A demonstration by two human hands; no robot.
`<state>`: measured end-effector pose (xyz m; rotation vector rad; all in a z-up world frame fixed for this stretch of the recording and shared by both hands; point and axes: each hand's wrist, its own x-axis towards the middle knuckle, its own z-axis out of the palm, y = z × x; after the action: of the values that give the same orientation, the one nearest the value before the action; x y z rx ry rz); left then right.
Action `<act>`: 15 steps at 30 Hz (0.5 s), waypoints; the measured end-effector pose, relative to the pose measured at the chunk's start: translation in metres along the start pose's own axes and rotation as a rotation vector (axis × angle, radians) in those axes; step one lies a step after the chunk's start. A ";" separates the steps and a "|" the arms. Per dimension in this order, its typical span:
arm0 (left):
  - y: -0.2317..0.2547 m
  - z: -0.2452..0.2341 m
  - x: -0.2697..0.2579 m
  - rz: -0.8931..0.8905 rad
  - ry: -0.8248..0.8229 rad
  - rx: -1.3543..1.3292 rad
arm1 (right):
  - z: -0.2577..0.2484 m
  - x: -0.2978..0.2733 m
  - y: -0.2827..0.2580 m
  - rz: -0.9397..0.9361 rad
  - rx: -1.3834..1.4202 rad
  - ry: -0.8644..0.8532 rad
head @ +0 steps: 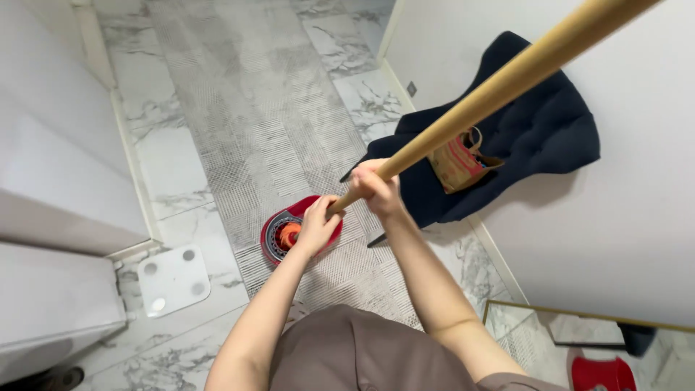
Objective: Mop the tiled floor using a mop and bucket.
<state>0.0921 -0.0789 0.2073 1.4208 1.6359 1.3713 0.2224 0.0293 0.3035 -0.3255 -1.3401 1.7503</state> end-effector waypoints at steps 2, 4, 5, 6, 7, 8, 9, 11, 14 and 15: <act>0.019 -0.002 0.001 0.021 0.003 -0.012 | 0.015 0.001 -0.038 -0.072 0.036 -0.140; 0.033 -0.002 -0.001 0.024 -0.010 -0.035 | 0.030 -0.003 -0.071 -0.128 0.072 -0.259; 0.037 -0.004 -0.003 0.112 0.002 -0.029 | 0.040 -0.007 -0.085 -0.190 0.081 -0.276; 0.042 -0.006 -0.001 0.206 0.016 -0.022 | 0.049 -0.006 -0.100 -0.256 0.088 -0.295; 0.051 -0.005 -0.006 0.191 0.018 -0.027 | 0.052 -0.011 -0.098 -0.241 0.091 -0.293; 0.059 -0.005 -0.008 0.170 0.041 -0.035 | 0.055 -0.014 -0.097 -0.257 0.110 -0.226; 0.067 -0.007 -0.009 0.150 0.063 -0.044 | 0.059 -0.016 -0.095 -0.272 0.128 -0.159; 0.059 -0.006 -0.011 0.186 0.126 -0.003 | 0.073 -0.021 -0.078 -0.287 0.115 -0.057; 0.052 -0.010 -0.017 0.205 0.212 0.059 | 0.065 -0.026 -0.042 -0.267 0.078 0.117; 0.049 -0.011 -0.023 0.197 0.233 0.078 | 0.057 -0.031 -0.026 -0.235 0.050 0.189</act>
<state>0.1060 -0.1083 0.2514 1.5494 1.7478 1.6533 0.2148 -0.0304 0.3396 -0.2859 -1.1487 1.5151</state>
